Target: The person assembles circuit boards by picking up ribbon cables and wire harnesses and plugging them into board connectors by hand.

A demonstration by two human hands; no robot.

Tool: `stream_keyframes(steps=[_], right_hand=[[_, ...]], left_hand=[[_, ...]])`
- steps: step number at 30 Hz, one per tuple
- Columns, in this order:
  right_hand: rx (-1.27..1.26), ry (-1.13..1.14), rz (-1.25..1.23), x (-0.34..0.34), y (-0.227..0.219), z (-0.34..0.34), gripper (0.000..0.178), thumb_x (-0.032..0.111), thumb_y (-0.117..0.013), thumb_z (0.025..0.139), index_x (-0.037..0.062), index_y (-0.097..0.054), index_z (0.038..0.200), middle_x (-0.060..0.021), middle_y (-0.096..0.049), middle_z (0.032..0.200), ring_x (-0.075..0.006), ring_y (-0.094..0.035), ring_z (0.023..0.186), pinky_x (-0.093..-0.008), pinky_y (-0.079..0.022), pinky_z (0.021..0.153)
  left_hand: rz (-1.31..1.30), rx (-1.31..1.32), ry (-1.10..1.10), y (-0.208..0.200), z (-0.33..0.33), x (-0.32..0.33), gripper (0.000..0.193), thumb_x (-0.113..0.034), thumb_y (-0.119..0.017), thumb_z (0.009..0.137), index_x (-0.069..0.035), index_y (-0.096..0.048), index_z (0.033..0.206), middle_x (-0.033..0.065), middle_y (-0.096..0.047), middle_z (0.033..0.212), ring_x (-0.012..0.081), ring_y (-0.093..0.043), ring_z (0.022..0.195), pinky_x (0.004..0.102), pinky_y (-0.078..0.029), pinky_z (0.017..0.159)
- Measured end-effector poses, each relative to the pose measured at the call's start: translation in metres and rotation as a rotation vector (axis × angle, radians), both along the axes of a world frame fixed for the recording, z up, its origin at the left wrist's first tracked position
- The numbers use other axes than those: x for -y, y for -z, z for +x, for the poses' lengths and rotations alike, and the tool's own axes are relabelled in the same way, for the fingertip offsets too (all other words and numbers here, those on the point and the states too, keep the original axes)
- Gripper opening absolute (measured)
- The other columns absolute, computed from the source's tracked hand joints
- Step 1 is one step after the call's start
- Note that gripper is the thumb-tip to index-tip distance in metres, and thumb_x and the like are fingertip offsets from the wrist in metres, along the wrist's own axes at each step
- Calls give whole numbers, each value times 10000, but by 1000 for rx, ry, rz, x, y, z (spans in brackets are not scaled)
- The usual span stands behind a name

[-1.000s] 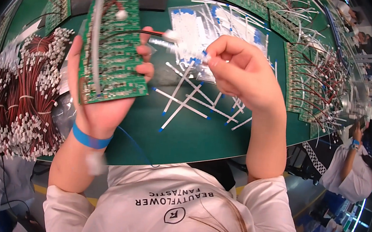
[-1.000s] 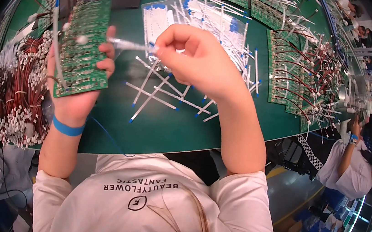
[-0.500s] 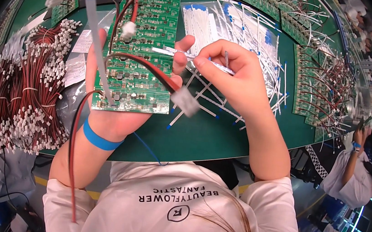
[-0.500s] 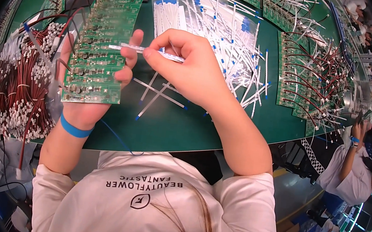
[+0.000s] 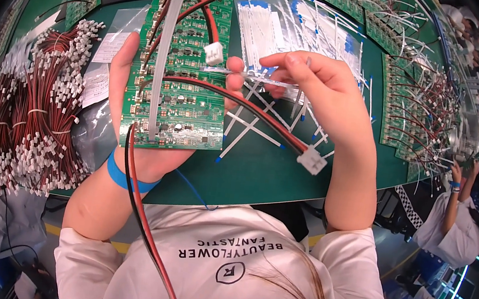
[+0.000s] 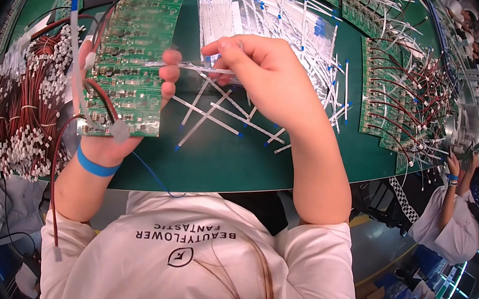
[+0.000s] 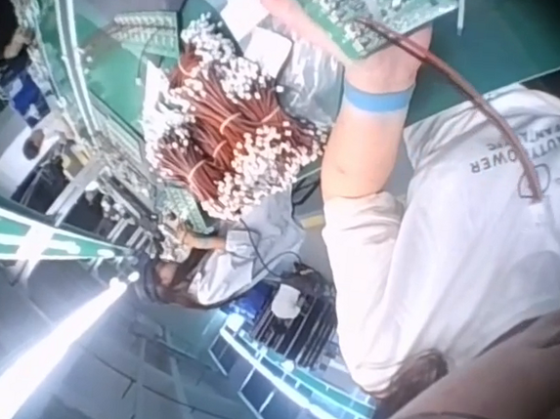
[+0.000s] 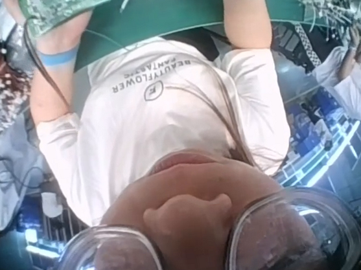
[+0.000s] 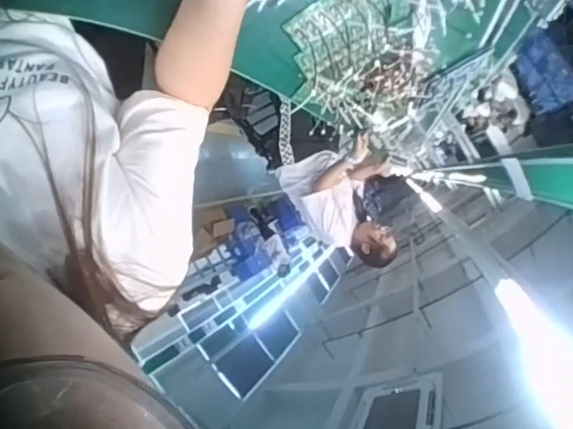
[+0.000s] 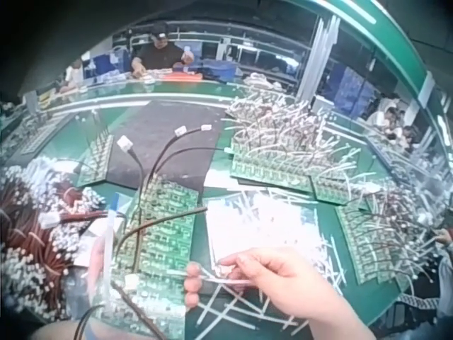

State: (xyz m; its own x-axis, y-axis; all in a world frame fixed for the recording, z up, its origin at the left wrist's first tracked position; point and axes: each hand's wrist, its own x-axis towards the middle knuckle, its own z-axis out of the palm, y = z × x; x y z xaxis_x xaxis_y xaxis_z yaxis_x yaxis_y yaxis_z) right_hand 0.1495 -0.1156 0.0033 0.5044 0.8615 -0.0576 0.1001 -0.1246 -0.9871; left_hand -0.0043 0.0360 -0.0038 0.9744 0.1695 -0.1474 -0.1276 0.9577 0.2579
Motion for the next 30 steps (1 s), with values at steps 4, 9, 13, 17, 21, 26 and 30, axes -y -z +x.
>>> stream_keyframes(steps=[4,9,13,17,21,26,30], right_hand=[[583,312,140,11,-8,28,262,157,-459,947,-21,-640,1008,-68,-655,863,-101,-587,793,-244,-454,743],[532,357,128,19,-26,14,161,121,-571,870,25,-653,969,-57,-636,834,-82,-568,736,-239,-453,611],[631,-93,4,-5,-19,-16,136,93,-620,827,-7,-629,919,-71,-644,848,-121,-618,660,-237,-470,607],[14,-111,8,-6,-15,-16,178,94,-609,842,-51,-580,943,-98,-654,842,-145,-649,750,-253,-492,647],[-363,-183,-141,-3,-28,-10,212,73,-650,822,-38,-561,979,-66,-632,890,-60,-581,680,-138,-413,529],[-215,-102,-58,0,-14,-15,162,81,-590,857,-66,-544,906,-85,-649,809,-136,-644,781,-263,-500,721],[99,-66,-161,-1,-11,-16,145,75,-600,845,-70,-596,846,-64,-648,830,-110,-618,794,-254,-491,722]], left_hand=[[3,14,0,0,-1,-1,703,-569,-333,866,16,-463,1234,283,-551,1097,373,-587,958,438,-494,850],[-39,-17,2,-1,3,3,658,-535,-368,871,-4,-457,1249,292,-546,1101,390,-567,988,477,-482,864],[-63,-69,4,-3,-2,6,680,-538,-376,874,19,-427,1260,271,-541,1116,371,-579,955,466,-493,852],[-19,-97,-27,-5,1,13,691,-553,-343,884,23,-432,1254,247,-571,1089,364,-616,884,464,-520,809],[-21,-72,52,0,0,15,703,-562,-340,878,19,-428,1262,245,-571,1096,364,-619,878,461,-518,810],[-6,-43,68,1,3,6,765,-570,-369,872,51,-337,1316,316,-446,1234,366,-582,983,440,-496,858],[-42,-62,24,-3,5,8,764,-565,-368,874,55,-334,1319,322,-429,1251,366,-580,984,446,-487,873]])
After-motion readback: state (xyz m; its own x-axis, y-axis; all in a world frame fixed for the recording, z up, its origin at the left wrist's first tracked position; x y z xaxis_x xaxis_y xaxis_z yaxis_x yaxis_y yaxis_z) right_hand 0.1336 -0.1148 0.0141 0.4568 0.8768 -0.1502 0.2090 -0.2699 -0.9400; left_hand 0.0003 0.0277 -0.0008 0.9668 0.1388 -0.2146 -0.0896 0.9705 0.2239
